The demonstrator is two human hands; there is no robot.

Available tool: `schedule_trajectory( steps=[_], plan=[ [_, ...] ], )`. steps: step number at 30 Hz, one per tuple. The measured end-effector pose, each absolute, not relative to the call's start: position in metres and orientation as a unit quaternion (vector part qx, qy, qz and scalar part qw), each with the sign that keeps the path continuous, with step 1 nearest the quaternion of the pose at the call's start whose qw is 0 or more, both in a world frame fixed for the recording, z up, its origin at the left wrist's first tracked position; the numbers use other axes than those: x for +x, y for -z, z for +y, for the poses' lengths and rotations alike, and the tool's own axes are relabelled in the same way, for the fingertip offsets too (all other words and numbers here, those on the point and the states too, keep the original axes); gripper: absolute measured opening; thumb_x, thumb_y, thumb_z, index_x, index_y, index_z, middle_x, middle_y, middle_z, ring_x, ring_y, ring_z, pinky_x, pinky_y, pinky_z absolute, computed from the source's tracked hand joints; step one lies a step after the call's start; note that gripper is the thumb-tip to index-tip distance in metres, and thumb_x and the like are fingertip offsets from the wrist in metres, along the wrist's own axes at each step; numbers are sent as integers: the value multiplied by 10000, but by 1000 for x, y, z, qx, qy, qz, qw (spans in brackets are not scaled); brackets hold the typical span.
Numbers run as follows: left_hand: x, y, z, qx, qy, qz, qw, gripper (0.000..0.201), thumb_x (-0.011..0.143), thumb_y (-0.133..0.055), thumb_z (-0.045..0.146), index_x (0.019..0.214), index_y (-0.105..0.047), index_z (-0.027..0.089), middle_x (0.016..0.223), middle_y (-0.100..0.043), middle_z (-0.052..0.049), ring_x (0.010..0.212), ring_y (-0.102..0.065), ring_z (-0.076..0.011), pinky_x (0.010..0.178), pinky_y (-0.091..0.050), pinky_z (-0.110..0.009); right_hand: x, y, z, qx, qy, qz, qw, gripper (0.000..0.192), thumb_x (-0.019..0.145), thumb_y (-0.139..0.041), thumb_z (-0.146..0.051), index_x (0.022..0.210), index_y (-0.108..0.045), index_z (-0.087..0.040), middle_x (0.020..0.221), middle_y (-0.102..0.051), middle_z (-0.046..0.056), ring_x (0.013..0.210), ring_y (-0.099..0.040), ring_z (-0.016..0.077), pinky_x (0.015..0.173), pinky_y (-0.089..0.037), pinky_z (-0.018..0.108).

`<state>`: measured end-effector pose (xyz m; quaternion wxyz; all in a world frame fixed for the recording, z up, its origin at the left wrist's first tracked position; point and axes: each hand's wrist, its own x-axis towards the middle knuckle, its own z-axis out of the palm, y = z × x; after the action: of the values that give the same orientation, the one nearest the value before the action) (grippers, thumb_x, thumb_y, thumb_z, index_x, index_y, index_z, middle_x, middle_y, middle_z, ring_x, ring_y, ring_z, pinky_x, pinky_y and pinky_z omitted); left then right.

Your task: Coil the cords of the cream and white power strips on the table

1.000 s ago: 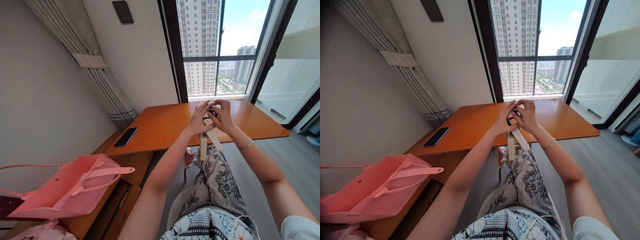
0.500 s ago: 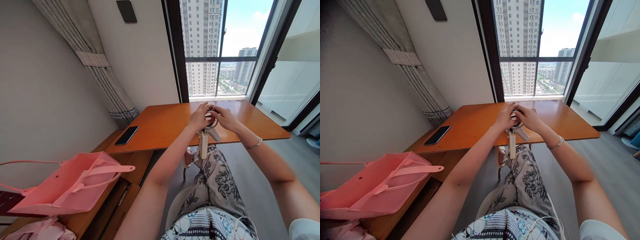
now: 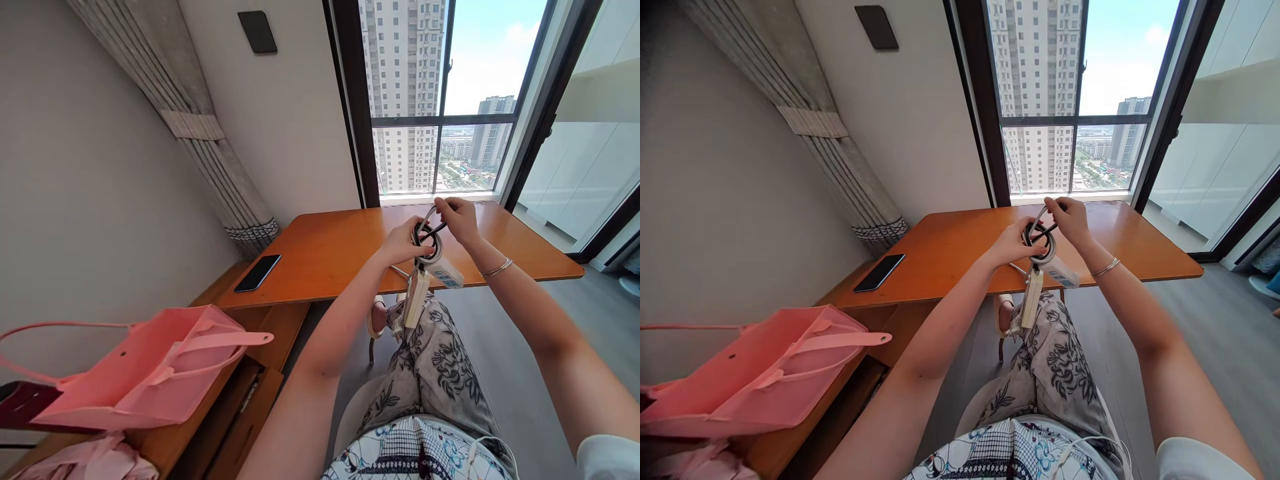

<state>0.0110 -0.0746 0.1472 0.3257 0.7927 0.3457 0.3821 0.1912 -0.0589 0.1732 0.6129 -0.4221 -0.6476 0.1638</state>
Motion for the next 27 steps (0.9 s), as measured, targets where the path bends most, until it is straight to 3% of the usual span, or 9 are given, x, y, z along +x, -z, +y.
schedule_trajectory(
  steps=[3, 7, 10, 15, 20, 27],
  plan=[
    [15, -136, -68, 751, -453, 272, 396, 747, 645, -857, 423, 1296, -549, 226, 1199, -663, -81, 1078, -676, -278, 1015, -510, -472, 179, -176, -60, -387, -185, -619, 658, 500, 818, -635, -642, 598, -578, -196, 521, -518, -37, 524, -502, 113, 563, -406, 265],
    [11, -118, -52, 680, -531, 163, 478, 961, 676, -834, 516, 1486, -368, 293, 1405, -569, -109, 1247, -598, -303, 1090, -451, -505, 164, -195, -65, -333, -227, -633, 661, 482, 828, -663, -615, 619, -549, -196, 562, -511, -45, 555, -504, 92, 577, -419, 242],
    [3, -105, -43, 700, -511, 157, 473, 1037, 586, -875, 553, 1474, -403, 297, 1446, -552, -129, 1308, -553, -330, 1114, -414, -515, 155, -210, -63, -305, -237, -634, 670, 468, 853, -653, -606, 656, -537, -198, 595, -499, -48, 594, -522, 85, 599, -435, 223],
    [2, -89, -45, 751, -478, 310, 333, 801, 571, -870, 545, 1254, -617, 213, 1321, -641, -128, 1298, -542, -329, 1119, -397, -458, 136, -221, -53, -277, -255, -606, 700, 485, 867, -617, -638, 683, -501, -204, 634, -475, -50, 633, -537, 79, 622, -458, 207],
    [4, -93, -39, 729, -526, 342, 272, 518, 733, -762, 519, 1104, -623, 186, 1110, -705, -97, 1043, -642, -263, 924, -505, -396, 124, -229, -34, -271, -261, -594, 711, 489, 878, -585, -653, 699, -500, -206, 675, -483, -41, 668, -550, 79, 660, -467, 217],
    [-37, -116, -3, 723, -542, 360, 234, 352, 791, -709, 433, 1023, -637, 179, 999, -673, -63, 939, -622, -219, 854, -496, -359, 132, -228, 19, -318, -302, -564, 700, 491, 878, -579, -665, 710, -512, -209, 658, -490, -40, 683, -559, 95, 685, -459, 237]
  ],
)
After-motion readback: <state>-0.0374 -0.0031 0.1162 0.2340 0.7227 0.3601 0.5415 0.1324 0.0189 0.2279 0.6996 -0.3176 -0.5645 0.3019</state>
